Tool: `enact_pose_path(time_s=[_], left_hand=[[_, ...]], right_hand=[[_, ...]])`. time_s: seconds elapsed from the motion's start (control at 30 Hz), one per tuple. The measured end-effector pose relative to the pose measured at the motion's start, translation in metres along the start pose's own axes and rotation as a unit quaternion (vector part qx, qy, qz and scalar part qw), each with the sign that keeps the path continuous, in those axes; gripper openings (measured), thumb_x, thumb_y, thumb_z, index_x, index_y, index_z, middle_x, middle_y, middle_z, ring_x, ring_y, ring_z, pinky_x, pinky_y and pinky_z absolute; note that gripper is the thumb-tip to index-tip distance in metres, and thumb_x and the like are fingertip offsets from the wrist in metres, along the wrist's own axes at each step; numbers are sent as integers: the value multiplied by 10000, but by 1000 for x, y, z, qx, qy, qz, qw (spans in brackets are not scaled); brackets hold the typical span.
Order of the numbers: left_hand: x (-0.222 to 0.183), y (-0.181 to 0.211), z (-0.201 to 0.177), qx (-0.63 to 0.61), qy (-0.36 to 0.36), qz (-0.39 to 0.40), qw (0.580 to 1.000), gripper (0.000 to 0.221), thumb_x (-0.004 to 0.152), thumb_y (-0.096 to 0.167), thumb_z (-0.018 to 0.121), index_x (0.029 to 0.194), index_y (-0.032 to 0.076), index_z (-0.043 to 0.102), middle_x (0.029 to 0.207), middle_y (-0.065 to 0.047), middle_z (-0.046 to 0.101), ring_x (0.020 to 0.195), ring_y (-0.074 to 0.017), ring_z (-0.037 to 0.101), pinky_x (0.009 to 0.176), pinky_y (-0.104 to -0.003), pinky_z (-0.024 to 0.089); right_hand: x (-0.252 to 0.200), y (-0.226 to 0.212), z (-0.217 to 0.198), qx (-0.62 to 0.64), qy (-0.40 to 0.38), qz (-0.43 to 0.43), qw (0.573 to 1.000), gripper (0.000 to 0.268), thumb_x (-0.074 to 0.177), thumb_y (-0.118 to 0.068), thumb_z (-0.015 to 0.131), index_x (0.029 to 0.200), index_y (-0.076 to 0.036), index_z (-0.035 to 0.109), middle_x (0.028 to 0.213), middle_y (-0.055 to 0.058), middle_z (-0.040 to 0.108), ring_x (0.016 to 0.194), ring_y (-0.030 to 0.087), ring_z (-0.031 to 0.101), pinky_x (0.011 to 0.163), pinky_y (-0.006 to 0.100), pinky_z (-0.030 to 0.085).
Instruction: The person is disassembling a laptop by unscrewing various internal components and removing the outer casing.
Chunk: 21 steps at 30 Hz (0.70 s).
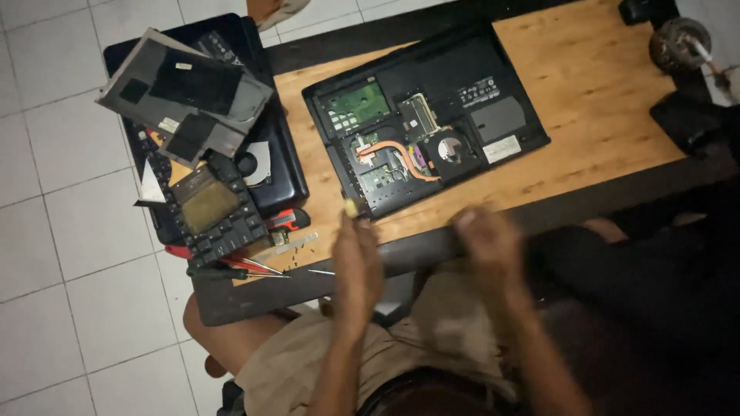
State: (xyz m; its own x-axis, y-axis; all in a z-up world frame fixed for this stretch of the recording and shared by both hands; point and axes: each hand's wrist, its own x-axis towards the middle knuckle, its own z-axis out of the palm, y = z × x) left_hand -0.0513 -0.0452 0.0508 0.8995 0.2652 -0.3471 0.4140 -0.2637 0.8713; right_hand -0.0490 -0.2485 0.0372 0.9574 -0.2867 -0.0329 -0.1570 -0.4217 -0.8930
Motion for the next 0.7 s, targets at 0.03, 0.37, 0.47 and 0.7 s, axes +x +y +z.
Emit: enact_pose_path(time_s=[0.03,0.37,0.47,0.7], left_hand=[[-4,2,11,1,-3,0,1000,533,1169,308,419,1533,-43,587,1132,-364,769,1057,-546,752,928,-643,542],[17,-9,45,-14,-51,274,960,589,1071,190,715,1598,5,526,1620,-286,451,1576,-570,420,1314,-679,351],[51,-4,42,97,-43,334,937,641,1033,78,743,1635,-5,537,1736,-319,380,1664,-588,282,1342,-731,254],[87,-33,68,297,-41,396,868,668,993,206,880,1611,140,636,1782,-199,458,1694,-417,366,1408,-622,159]], right_hand=[[-16,6,13,0,3,2,1000,290,1126,-299,763,989,-50,818,856,184,723,863,288,709,837,449,548],[-57,43,7,-67,-131,78,986,366,1105,-438,617,1167,-94,726,896,244,742,872,439,717,827,539,548],[-59,65,-5,-48,-114,151,981,430,1125,-534,616,1182,-136,767,948,157,777,892,295,725,860,458,547],[-66,82,-9,-56,-117,163,978,389,1102,-493,700,1134,-113,773,905,198,759,877,322,731,869,478,547]])
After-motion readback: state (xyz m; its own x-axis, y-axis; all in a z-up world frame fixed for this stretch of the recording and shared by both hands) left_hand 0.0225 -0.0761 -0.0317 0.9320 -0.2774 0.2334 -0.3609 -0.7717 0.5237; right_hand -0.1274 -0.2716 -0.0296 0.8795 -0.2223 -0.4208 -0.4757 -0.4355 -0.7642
